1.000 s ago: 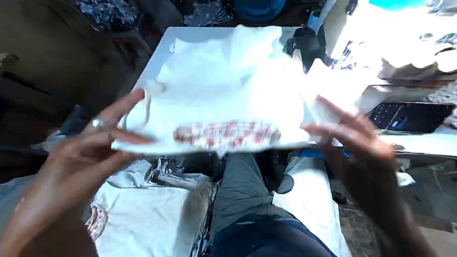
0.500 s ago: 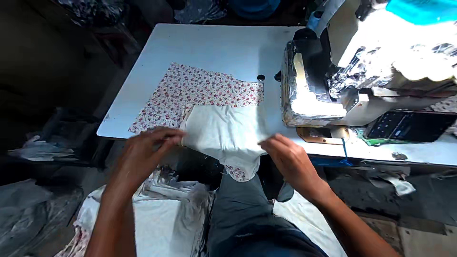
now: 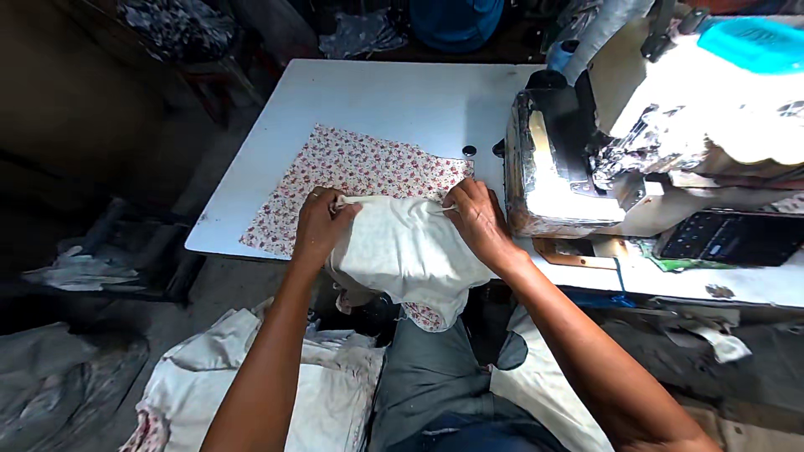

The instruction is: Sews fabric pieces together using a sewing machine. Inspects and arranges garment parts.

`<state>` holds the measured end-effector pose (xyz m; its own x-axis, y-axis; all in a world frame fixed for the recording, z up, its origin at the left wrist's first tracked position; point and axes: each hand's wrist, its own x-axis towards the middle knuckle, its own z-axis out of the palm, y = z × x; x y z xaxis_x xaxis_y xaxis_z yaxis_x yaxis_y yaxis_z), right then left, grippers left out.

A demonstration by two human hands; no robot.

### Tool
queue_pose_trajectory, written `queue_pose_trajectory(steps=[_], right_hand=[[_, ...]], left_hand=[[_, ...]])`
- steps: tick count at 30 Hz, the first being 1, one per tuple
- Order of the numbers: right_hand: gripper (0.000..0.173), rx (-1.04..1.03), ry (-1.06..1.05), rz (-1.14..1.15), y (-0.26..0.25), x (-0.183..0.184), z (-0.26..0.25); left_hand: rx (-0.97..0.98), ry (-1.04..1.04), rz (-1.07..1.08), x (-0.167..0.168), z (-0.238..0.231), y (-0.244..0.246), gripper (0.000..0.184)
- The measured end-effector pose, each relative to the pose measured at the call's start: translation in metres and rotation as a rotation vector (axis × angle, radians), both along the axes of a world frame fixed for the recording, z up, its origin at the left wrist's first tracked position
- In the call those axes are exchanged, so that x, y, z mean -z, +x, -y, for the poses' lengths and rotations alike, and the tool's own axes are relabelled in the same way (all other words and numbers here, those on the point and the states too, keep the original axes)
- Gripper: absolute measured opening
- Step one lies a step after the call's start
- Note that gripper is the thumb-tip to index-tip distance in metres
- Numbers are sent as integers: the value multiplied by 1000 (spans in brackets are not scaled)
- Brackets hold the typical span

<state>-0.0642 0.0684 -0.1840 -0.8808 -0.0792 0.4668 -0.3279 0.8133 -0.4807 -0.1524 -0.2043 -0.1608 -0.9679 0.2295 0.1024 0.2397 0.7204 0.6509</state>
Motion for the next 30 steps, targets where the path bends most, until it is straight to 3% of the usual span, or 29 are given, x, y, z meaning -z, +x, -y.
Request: queue_pose_trajectory(steps=[3,6,9,13,15,19,22,25,30], right_hand=[[18,-34,-82,0,12,0,-2],[32,-55,-187,47,24,-3,-2],[15,-52,-323,-45,50,-8,-3],[8,-138,-833,-93,110,-43,-28],[12,-76,-972,-159,134,-65,-47],[15,219,-978,-225,141,-75,-82],[11,304,-957,-194,129,-64,-99],[8,398,-881,-166,119,-54,-107],[7,432,-827,-141,114,-54,-110]], left_hand=[[-25,199,-104,-9,0,26,34],[74,302,-310,-24,2,53,23],[118,292,-513,-45,1,70,21],[160,402,-605,-84,-11,87,14],[257,487,-613,-101,-24,87,14],[308,438,-459,-122,-85,70,11],[232,328,-271,-111,-129,46,18],[222,175,-228,-90,-142,20,30],[162,11,-239,-77,-147,4,29]])
